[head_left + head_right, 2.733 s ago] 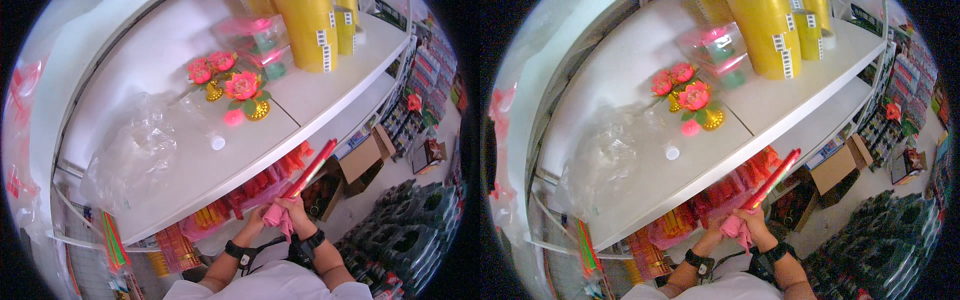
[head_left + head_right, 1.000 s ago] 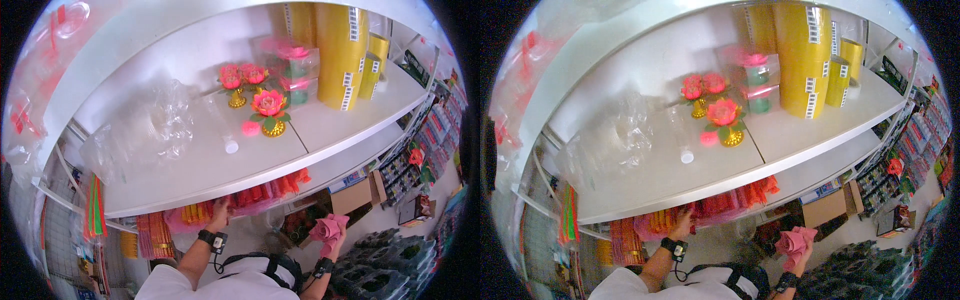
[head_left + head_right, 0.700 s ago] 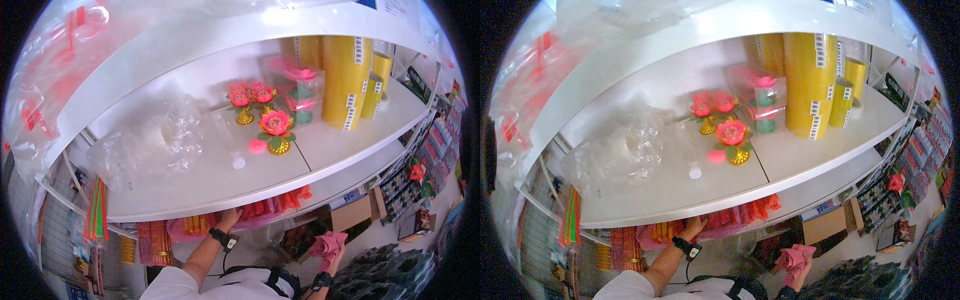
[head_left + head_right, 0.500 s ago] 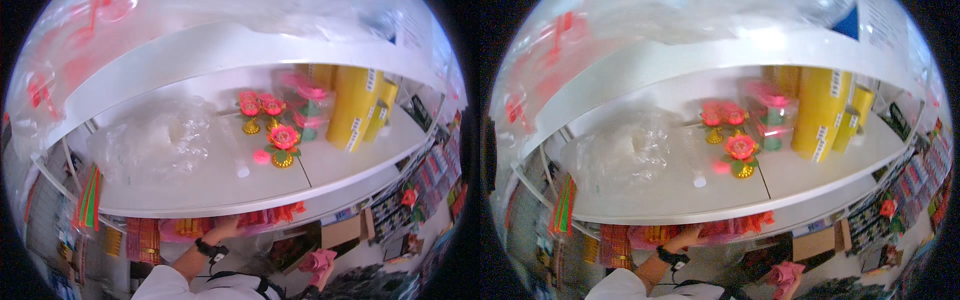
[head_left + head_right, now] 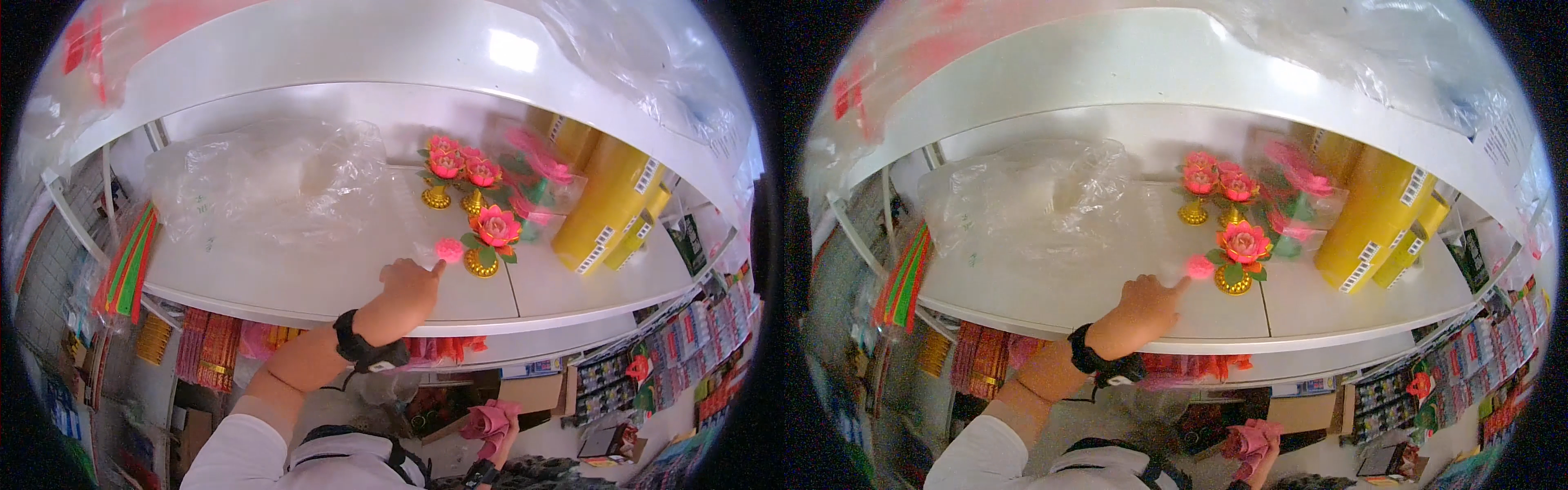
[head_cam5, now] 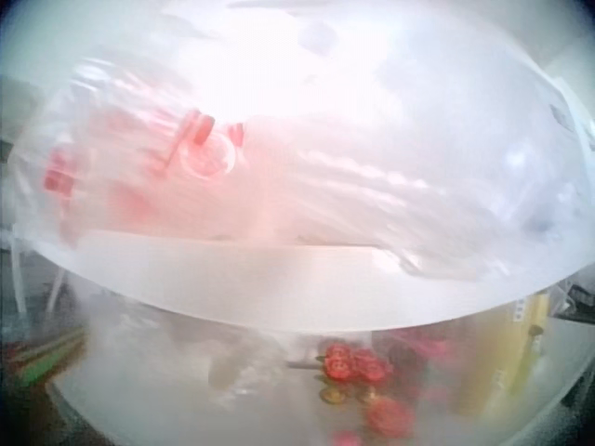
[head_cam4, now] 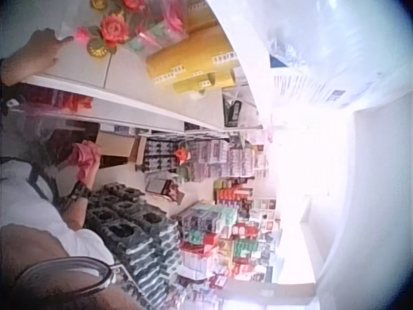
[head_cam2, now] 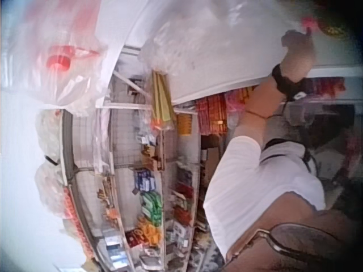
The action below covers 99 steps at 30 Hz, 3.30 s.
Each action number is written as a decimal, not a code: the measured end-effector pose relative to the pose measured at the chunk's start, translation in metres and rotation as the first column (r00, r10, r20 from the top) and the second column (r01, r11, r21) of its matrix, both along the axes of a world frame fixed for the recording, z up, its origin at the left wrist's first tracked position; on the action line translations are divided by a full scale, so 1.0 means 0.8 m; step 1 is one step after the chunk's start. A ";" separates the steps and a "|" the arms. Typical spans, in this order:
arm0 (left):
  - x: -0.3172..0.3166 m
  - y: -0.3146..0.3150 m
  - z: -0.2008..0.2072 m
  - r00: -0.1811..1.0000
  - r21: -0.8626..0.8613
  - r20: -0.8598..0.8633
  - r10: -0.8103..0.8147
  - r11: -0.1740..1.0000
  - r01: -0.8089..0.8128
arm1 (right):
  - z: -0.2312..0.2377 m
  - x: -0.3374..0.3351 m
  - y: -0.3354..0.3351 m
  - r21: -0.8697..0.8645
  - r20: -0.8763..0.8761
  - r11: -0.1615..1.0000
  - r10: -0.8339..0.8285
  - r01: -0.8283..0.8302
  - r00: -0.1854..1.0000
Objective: Cleaning various items on a store shelf using a pink cloth.
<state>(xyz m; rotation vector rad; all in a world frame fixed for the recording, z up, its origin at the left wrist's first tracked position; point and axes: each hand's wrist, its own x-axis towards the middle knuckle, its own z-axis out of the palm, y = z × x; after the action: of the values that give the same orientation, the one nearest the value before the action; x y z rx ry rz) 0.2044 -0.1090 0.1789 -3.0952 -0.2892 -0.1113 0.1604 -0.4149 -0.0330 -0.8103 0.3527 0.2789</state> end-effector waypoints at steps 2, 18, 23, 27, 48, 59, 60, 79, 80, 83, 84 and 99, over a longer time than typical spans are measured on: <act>0.007 0.011 -0.003 0.998 -0.094 -0.017 -0.054 0.994 0.052 | 0.003 -0.001 0.003 -0.016 0.018 1.000 -0.023 0.023 1.000; -0.135 0.060 0.027 0.475 -0.374 0.837 0.273 0.918 0.131 | 0.003 -0.030 0.014 0.044 -0.044 0.999 0.019 -0.017 0.999; -0.206 0.063 0.042 0.210 -0.590 0.802 0.559 0.691 0.418 | -0.021 -0.021 0.018 0.140 -0.015 0.985 -0.099 0.100 0.995; -0.232 0.078 0.025 0.239 -0.549 0.745 0.622 0.369 0.750 | -0.024 -0.012 0.013 0.198 -0.004 0.977 -0.073 0.073 0.997; -0.137 0.006 -0.183 0.999 -0.944 0.038 0.027 -0.326 0.045 | 0.097 -0.032 0.048 -0.075 0.380 0.997 0.020 0.010 0.925; -0.150 0.048 -0.231 0.987 -0.914 -0.146 0.069 -0.392 -0.108 | 0.081 -0.047 0.048 0.150 0.199 0.969 -0.223 0.195 0.954; -0.151 0.050 -0.235 0.987 -0.914 -0.149 0.061 -0.390 -0.114 | 0.086 -0.047 0.048 0.151 0.195 0.967 -0.231 0.203 0.953; -0.148 0.068 -0.207 0.993 -0.972 -0.060 0.100 -0.233 -0.036 | 0.085 -0.055 0.089 -0.218 0.456 0.974 0.162 -0.066 0.875; -0.150 0.072 -0.212 0.997 -0.983 0.007 0.080 -0.184 0.022 | 0.081 -0.053 0.091 -0.166 0.289 0.981 0.145 -0.099 0.946; -0.148 0.071 -0.212 1.000 -0.911 -0.016 -0.006 -0.411 -0.017 | 0.069 -0.042 0.097 -0.081 0.175 0.995 0.066 -0.053 0.982; -0.150 0.064 -0.211 1.000 -0.913 -0.013 -0.004 -0.409 -0.014 | 0.066 -0.039 0.097 -0.021 0.101 1.000 -0.014 0.017 0.995; -0.148 0.039 -0.192 0.979 -0.995 0.031 0.203 -0.085 0.049 | 0.069 -0.011 0.113 -0.598 0.637 0.755 0.242 0.271 0.732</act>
<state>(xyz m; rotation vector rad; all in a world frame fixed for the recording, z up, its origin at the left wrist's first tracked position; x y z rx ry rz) 0.0862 -0.0775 0.0252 -4.6486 -1.0200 -0.2787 0.1518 -0.3247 0.0222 -1.5560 -0.2905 -0.2097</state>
